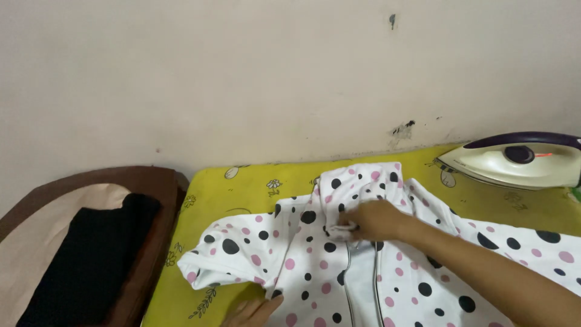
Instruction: The person zips up a white polka-dotted hoodie with pink accents and then irons the sleeves on a yellow ironing board. The person smooths the fabric with their hands and uses a steam iron to press the garment flat.
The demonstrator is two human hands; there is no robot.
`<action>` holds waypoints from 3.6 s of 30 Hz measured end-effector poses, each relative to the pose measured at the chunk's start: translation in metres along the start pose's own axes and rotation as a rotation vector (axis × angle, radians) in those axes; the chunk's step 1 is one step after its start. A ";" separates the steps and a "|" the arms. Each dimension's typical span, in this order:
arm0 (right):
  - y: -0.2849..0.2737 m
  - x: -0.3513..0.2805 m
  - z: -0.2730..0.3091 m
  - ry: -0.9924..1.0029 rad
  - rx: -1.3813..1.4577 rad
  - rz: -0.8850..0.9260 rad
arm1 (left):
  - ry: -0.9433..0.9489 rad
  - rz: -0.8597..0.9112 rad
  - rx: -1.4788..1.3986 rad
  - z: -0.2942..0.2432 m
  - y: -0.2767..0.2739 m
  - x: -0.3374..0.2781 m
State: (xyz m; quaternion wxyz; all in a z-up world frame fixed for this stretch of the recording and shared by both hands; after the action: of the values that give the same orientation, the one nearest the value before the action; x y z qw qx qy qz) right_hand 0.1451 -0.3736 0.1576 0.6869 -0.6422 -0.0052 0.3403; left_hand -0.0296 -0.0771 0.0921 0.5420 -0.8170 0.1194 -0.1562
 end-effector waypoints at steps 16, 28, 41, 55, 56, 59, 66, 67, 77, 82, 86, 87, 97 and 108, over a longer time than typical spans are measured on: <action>-0.026 -0.025 -0.018 -0.213 0.163 -0.187 | -0.250 0.000 0.259 0.070 -0.078 0.152; 0.014 -0.014 0.021 -0.346 -0.006 -0.163 | -0.650 -0.134 -0.143 0.145 -0.121 0.087; -0.093 -0.173 -0.099 0.014 1.079 -1.193 | -0.692 0.048 -0.572 0.140 -0.089 0.046; 0.047 -0.049 -0.040 0.521 0.296 -0.277 | -0.252 0.073 0.598 -0.031 -0.134 0.124; 0.048 -0.041 -0.045 0.486 0.269 -0.361 | -0.064 0.170 0.376 -0.077 -0.104 0.142; 0.046 -0.047 -0.054 0.481 0.416 -0.483 | 0.087 0.287 0.092 -0.140 -0.028 0.179; 0.008 -0.075 -0.021 0.508 0.464 -0.403 | -0.303 0.308 -0.451 -0.068 0.031 0.217; 0.016 -0.062 -0.035 0.501 0.465 -0.399 | -0.310 0.306 -0.449 -0.050 0.045 0.219; 0.081 -0.027 -0.122 0.545 1.096 -0.806 | -0.057 -0.148 -0.284 -0.067 -0.001 0.218; 0.064 -0.057 -0.115 0.379 1.553 -1.112 | 0.235 -0.033 -0.096 -0.134 0.102 0.293; 0.056 -0.069 -0.130 0.491 0.941 -0.987 | -0.036 0.110 -0.159 -0.148 0.092 0.302; 0.052 -0.067 -0.122 0.471 0.741 -0.968 | -0.167 0.165 -0.344 -0.152 0.072 0.294; -0.010 -0.047 -0.058 0.266 0.400 -0.839 | -0.171 -0.349 -1.454 -0.111 0.097 0.304; -0.058 -0.049 -0.054 0.033 0.280 -0.686 | 0.291 -0.577 -0.614 -0.167 0.026 0.272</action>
State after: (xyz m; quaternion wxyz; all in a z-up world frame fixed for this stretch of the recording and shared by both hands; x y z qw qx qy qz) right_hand 0.1581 -0.4406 0.2210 0.8421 -0.5085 -0.1625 0.0771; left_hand 0.1567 -0.3278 0.1627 0.1861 -0.9096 0.0023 -0.3715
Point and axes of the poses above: each hand's wrist, its own x-axis towards the middle knuckle, its own y-axis out of the palm, z = x × y, the point moved 8 cm from there along x, towards the middle knuckle, and after that the axes turned 4 degrees about z, right-handed, at the moved point
